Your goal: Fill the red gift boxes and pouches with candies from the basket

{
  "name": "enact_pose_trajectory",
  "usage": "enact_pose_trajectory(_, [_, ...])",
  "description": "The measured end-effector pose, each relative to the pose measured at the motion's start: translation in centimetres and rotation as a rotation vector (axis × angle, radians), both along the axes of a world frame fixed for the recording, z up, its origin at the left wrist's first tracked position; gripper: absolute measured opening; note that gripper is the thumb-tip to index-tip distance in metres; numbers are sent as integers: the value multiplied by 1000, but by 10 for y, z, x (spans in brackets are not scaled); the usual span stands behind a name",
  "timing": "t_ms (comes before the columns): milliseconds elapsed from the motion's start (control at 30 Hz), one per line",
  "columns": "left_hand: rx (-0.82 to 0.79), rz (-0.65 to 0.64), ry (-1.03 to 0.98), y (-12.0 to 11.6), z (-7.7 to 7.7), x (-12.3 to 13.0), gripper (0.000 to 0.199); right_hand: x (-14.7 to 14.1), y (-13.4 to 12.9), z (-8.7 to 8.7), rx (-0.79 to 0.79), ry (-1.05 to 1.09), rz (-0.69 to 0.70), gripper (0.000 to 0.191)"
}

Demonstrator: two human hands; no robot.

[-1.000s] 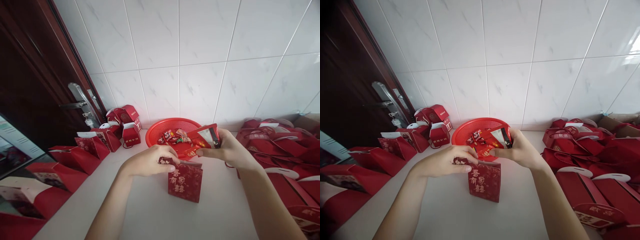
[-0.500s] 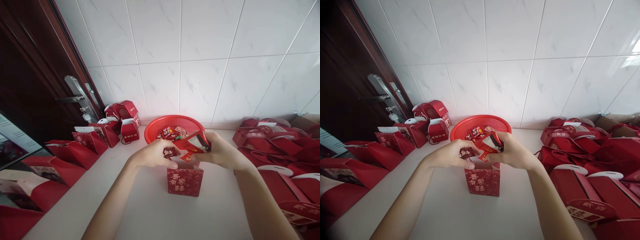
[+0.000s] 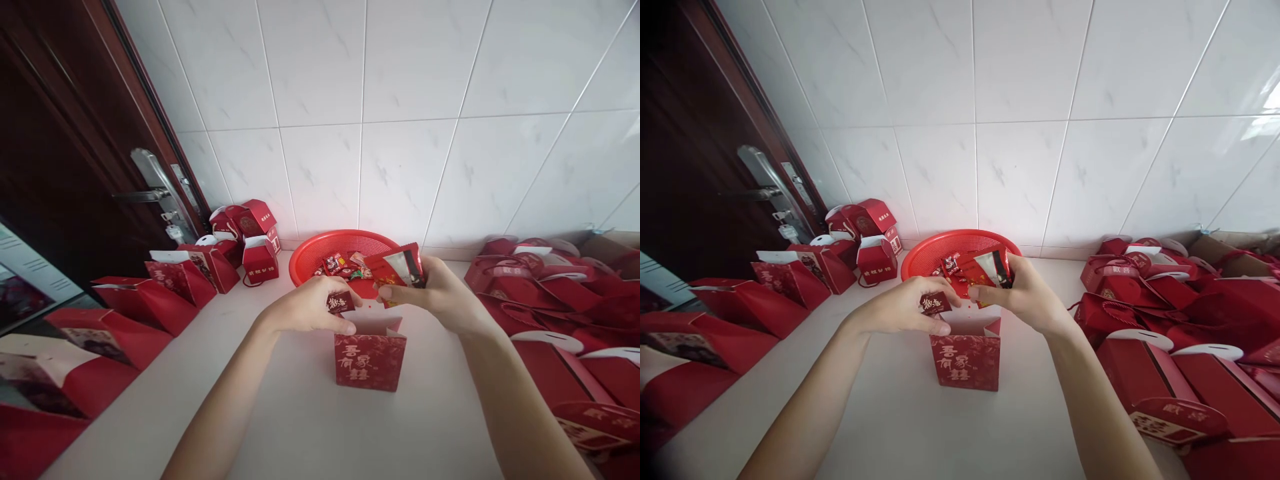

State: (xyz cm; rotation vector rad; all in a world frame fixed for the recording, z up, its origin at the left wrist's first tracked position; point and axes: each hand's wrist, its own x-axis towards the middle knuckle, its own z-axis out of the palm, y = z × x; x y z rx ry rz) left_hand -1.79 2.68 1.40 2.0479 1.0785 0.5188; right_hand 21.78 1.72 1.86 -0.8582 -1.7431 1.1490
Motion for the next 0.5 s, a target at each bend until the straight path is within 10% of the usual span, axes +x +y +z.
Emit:
enact_pose_trajectory(167, [57,92,-227,-1,0,3,42,-4,1,-1,-77,130,-44,26])
enact_pose_trajectory(500, [-353,139,-756,-5,-4,19,81,-23,-2,-12,-125,287,0,34])
